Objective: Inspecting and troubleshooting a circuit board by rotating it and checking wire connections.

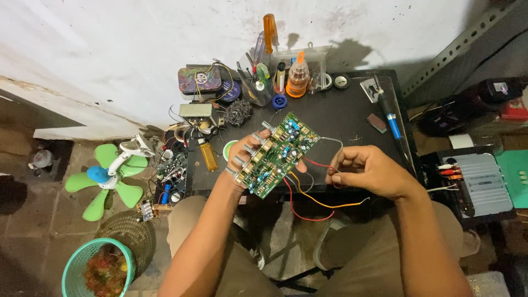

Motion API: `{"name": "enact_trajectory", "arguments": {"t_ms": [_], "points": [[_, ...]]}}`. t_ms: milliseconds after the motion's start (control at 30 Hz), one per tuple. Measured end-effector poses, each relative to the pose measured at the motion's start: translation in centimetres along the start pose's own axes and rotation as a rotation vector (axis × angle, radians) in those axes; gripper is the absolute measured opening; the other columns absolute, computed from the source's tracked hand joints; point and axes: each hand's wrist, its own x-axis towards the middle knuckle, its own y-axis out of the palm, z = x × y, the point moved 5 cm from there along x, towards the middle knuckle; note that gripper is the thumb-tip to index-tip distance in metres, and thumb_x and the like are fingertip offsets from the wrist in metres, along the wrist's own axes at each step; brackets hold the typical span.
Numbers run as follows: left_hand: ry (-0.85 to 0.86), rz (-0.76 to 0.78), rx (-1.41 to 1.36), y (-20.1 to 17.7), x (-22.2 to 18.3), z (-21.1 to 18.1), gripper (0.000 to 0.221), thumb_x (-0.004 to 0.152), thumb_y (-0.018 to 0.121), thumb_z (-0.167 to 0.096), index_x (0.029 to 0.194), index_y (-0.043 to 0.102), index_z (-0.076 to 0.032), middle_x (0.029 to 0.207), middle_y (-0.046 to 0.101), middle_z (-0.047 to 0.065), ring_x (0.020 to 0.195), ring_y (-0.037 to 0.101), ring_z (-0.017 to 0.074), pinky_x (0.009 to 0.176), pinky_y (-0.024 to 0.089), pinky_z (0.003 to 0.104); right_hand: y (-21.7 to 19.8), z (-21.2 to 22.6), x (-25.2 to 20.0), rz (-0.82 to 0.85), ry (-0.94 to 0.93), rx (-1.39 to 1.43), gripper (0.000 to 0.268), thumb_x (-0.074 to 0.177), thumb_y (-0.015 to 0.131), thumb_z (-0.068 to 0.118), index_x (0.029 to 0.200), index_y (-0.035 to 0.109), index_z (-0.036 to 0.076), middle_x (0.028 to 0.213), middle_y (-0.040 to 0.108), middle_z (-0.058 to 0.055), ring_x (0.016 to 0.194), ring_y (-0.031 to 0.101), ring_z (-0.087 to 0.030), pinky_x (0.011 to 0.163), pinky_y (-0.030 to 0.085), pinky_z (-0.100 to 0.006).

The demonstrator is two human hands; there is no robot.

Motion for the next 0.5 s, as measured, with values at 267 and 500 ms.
{"name": "enact_trajectory", "arguments": {"t_ms": [267, 500], "points": [[-0.006, 0.023, -0.011, 0.06, -0.05, -0.06, 0.088, 0.110, 0.049, -0.036, 0.160, -0.014, 0.002, 0.083, 0.062, 0.020, 0.063, 0.061, 0.0300, 0.038, 0.042, 0.029, -0.08, 0.22, 0.00, 0.003, -0.021, -0.015, 0.011, 0.081, 0.079, -0.004, 0.091, 0.078, -0.005, 0.076, 0.076, -0.009, 0.072, 0.067, -0.014, 0.068, 0.060, -0.032], [-0.014, 0.045, -0.018, 0.08, 0.17, -0.06, 0.088, 0.111, 0.047, -0.036, 0.160, -0.015, 0.001, 0.087, 0.063, 0.020, 0.066, 0.062, 0.0312, 0.039, 0.042, 0.029, -0.04, 0.55, 0.05, 0.008, -0.059, -0.027, 0.011, 0.081, 0.080, -0.002, 0.091, 0.078, -0.005, 0.075, 0.075, -0.009, 0.072, 0.066, -0.014, 0.067, 0.060, -0.032]]}}
